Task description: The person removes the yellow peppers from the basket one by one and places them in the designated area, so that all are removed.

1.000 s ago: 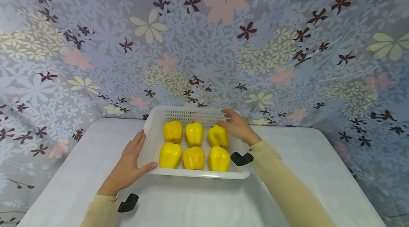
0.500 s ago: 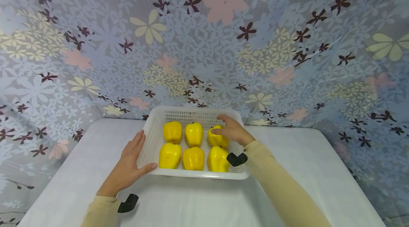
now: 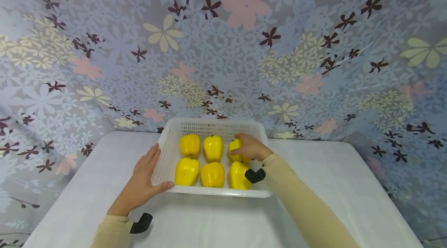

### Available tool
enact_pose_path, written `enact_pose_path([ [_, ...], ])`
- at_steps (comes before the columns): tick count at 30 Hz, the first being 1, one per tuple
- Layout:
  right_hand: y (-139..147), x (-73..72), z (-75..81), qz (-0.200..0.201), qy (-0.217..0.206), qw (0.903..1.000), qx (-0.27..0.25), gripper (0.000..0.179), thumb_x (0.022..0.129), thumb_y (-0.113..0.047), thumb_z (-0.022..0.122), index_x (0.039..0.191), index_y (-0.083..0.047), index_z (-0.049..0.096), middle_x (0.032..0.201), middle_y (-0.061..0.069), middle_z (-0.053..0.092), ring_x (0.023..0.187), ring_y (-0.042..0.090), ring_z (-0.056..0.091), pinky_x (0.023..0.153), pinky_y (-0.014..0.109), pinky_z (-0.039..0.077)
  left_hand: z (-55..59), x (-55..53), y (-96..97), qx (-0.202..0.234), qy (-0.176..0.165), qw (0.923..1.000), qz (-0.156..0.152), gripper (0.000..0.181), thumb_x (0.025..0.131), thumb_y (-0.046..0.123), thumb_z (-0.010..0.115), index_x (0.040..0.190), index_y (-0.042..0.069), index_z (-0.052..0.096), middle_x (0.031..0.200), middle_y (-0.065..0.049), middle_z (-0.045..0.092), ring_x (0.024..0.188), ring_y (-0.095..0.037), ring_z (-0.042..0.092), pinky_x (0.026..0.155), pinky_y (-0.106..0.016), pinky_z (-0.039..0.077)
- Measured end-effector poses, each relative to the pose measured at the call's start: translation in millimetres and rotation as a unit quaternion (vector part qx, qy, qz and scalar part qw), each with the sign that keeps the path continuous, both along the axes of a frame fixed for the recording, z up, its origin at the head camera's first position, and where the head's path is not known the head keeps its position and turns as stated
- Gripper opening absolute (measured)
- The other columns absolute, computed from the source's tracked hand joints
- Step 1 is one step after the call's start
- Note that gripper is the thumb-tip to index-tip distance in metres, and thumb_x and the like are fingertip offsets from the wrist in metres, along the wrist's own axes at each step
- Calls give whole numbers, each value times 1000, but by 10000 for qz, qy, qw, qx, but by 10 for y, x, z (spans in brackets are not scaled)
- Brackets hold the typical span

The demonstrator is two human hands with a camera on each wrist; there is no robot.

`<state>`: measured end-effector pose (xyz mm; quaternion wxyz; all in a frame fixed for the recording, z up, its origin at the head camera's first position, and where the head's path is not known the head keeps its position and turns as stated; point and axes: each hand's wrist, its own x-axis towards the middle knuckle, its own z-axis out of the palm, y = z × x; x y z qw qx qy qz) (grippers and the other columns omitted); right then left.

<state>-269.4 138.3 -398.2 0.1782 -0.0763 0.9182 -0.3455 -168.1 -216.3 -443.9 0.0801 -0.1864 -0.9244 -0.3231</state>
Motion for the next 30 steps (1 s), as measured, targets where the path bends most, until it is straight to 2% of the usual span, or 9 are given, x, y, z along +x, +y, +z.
enact_pose_path([
  [3,6,-22,-34,-31,-79,9999,54,76,90,-24,74,154,-4,36,152,21,42,122,34,51,80,47,58,7,-3,9,-18,-35,10000,14,109,82,46,78,158,-3,18,166,-21,11,149,-49,11,118,-66,7],
  [5,8,-38,-56,-5,-43,9999,122,78,88,-21,76,153,-5,37,149,21,44,118,33,53,75,45,59,9,-2,13,-26,-38,10000,19,109,82,46,78,158,-3,18,166,-21,11,149,-48,11,118,-65,7],
  [8,1,-52,-73,88,127,9993,336,82,84,-17,80,153,-5,37,147,21,46,122,34,51,90,47,54,11,3,16,-17,-43,10000,24,109,82,47,79,158,-4,19,166,-22,11,150,-48,11,119,-64,5],
  [12,-22,-53,-70,254,384,9968,659,87,78,-11,83,151,-3,38,147,24,45,131,37,45,111,49,39,7,8,17,-26,-49,10000,58,108,82,46,78,158,-4,19,166,-22,12,150,-48,11,120,-62,4],
  [16,-35,-47,-75,337,467,9945,871,90,75,-10,85,151,-3,37,145,25,46,131,38,45,110,49,40,2,16,20,-65,-69,9999,91,107,83,42,79,158,-4,19,166,-22,12,149,-48,12,120,-63,4],
  [22,-24,-46,-99,348,448,9938,957,93,75,-10,86,153,-4,36,144,26,45,120,34,50,84,39,56,5,47,30,-44,-60,9999,93,106,83,40,79,158,-4,19,166,-22,12,149,-48,12,118,-66,7],
  [24,-21,-49,-101,383,492,9929,1011,92,75,-11,86,153,-4,36,143,26,46,121,35,50,88,41,56,7,52,36,-29,-36,10000,86,105,82,39,80,158,-4,20,166,-22,13,149,-48,13,117,-68,9],
  [28,-17,-49,-105,459,642,9905,1122,91,76,-14,86,152,-4,37,143,24,49,129,36,47,108,48,42,8,59,36,-13,15,10000,78,105,83,42,79,158,-4,20,166,-20,14,149,-48,14,114,-71,13],
  [30,-15,-48,-108,452,690,9903,1120,91,76,-15,86,152,-4,37,142,24,49,128,36,48,108,48,42,5,58,35,0,21,10000,83,105,83,43,79,158,-4,21,166,-20,14,149,-48,15,113,-72,15],
])
